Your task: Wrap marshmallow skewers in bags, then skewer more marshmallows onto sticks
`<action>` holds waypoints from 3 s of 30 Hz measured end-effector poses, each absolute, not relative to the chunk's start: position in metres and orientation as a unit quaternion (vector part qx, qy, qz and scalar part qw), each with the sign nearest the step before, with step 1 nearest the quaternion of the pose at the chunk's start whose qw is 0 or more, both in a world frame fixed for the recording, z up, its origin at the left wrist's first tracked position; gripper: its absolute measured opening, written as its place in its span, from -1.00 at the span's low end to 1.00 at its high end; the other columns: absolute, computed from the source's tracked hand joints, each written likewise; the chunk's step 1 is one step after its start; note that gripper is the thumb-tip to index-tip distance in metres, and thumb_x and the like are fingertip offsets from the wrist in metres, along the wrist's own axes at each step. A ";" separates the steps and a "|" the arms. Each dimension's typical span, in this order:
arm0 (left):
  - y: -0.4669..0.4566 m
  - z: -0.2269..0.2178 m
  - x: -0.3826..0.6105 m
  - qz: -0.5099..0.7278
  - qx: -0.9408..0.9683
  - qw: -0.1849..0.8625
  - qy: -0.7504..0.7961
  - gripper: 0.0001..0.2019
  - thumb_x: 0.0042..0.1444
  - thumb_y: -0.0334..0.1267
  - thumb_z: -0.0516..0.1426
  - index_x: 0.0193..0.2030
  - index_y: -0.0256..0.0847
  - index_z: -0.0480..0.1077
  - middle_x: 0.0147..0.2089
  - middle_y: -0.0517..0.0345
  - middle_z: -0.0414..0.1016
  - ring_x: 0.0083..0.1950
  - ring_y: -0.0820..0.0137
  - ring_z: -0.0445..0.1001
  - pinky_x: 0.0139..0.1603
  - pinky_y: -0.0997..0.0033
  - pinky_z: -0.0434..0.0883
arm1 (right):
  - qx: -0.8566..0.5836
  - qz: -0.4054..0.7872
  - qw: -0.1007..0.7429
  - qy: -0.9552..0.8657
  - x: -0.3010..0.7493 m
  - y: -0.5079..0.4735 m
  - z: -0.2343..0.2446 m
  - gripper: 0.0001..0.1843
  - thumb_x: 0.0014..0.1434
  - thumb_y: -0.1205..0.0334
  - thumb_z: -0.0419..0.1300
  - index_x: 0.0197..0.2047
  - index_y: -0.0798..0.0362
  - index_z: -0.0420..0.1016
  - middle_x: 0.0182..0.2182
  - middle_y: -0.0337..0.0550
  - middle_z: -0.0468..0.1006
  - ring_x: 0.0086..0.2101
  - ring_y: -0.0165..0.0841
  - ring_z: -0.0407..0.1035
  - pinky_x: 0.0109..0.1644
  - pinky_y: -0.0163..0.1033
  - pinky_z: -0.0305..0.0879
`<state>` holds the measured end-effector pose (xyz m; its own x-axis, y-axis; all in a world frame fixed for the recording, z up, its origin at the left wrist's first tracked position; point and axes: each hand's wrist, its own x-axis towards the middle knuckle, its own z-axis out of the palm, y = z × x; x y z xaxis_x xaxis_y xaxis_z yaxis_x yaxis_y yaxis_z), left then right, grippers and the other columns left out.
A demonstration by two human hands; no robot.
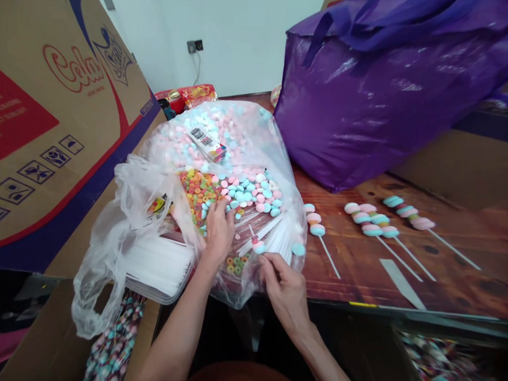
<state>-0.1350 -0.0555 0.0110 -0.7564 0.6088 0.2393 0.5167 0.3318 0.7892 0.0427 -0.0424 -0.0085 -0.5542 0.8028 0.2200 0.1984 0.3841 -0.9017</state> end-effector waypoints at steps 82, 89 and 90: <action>-0.101 -0.003 -0.126 0.330 0.488 0.033 0.808 -0.72 0.25 -0.38 0.08 0.08 -0.18 0.42 -0.01 -0.04 0.49 0.01 0.21 0.50 0.06 0.20 0.44 | -0.301 0.411 0.355 -0.784 0.040 -0.047 -0.013 -0.76 0.38 0.20 0.05 -0.26 0.05 0.50 -0.55 -0.29 0.44 -0.56 -0.44 0.30 -0.44 -0.36 0.21; -0.098 -0.005 -0.129 0.522 0.364 0.160 0.755 -0.71 0.21 -0.28 0.12 0.06 -0.20 0.46 -0.02 -0.04 0.54 -0.06 0.27 0.55 0.03 0.23 0.47 | -0.291 0.435 0.343 -0.780 0.041 -0.044 -0.012 -0.77 0.38 0.19 0.05 -0.21 0.06 0.51 -0.52 -0.25 0.46 -0.53 -0.41 0.34 -0.45 -0.36 0.25; -0.098 -0.004 -0.128 0.567 0.332 0.209 0.724 -0.72 0.20 -0.24 0.14 0.03 -0.21 0.46 -0.05 -0.02 0.56 -0.12 0.29 0.56 -0.02 0.26 0.48 | -0.284 0.445 0.338 -0.779 0.042 -0.043 -0.011 -0.76 0.38 0.19 0.05 -0.20 0.06 0.51 -0.52 -0.25 0.46 -0.53 -0.41 0.34 -0.44 -0.36 0.26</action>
